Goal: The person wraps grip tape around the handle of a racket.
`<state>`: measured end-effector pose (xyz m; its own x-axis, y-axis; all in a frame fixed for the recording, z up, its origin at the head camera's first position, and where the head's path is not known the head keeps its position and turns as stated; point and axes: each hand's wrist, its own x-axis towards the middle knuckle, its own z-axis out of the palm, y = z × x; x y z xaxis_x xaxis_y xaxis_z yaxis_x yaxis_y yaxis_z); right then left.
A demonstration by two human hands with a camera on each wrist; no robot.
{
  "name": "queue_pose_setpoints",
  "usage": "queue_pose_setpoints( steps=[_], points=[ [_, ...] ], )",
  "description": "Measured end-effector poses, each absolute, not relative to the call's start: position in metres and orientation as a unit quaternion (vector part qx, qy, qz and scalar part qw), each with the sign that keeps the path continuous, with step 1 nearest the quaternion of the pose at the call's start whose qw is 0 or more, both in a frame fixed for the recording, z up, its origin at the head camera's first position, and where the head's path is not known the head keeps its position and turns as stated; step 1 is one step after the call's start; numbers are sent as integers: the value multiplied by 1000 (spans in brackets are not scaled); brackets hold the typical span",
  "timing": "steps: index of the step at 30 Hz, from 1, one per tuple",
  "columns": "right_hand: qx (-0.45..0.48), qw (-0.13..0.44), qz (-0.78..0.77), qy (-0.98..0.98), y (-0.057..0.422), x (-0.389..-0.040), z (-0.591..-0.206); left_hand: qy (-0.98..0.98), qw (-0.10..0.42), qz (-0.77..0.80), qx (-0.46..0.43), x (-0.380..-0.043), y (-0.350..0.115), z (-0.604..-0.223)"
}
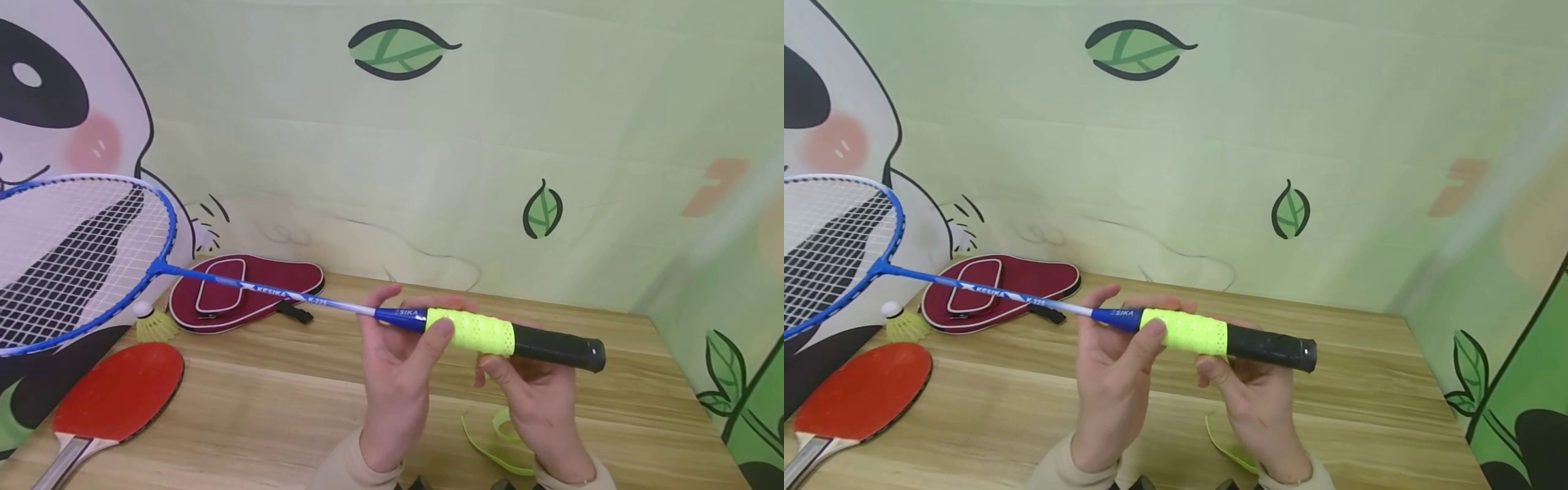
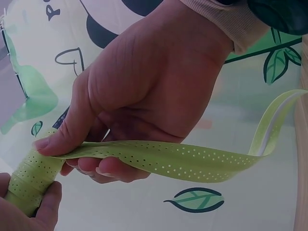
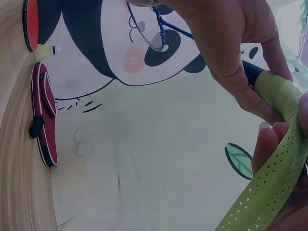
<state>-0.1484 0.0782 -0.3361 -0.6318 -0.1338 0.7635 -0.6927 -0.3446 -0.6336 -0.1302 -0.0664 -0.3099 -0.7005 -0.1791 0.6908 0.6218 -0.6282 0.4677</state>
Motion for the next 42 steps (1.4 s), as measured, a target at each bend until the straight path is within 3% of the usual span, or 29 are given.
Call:
queue_pose_setpoints(
  steps=[33,42],
  points=[
    [407,200,730,-511,75,-150,-338,-384,248,-869,-191,-129,-65,-309],
    [398,208,740,-501,77,-151,-336,-327,211,-876,-285,-130,-64,-308]
  ],
)
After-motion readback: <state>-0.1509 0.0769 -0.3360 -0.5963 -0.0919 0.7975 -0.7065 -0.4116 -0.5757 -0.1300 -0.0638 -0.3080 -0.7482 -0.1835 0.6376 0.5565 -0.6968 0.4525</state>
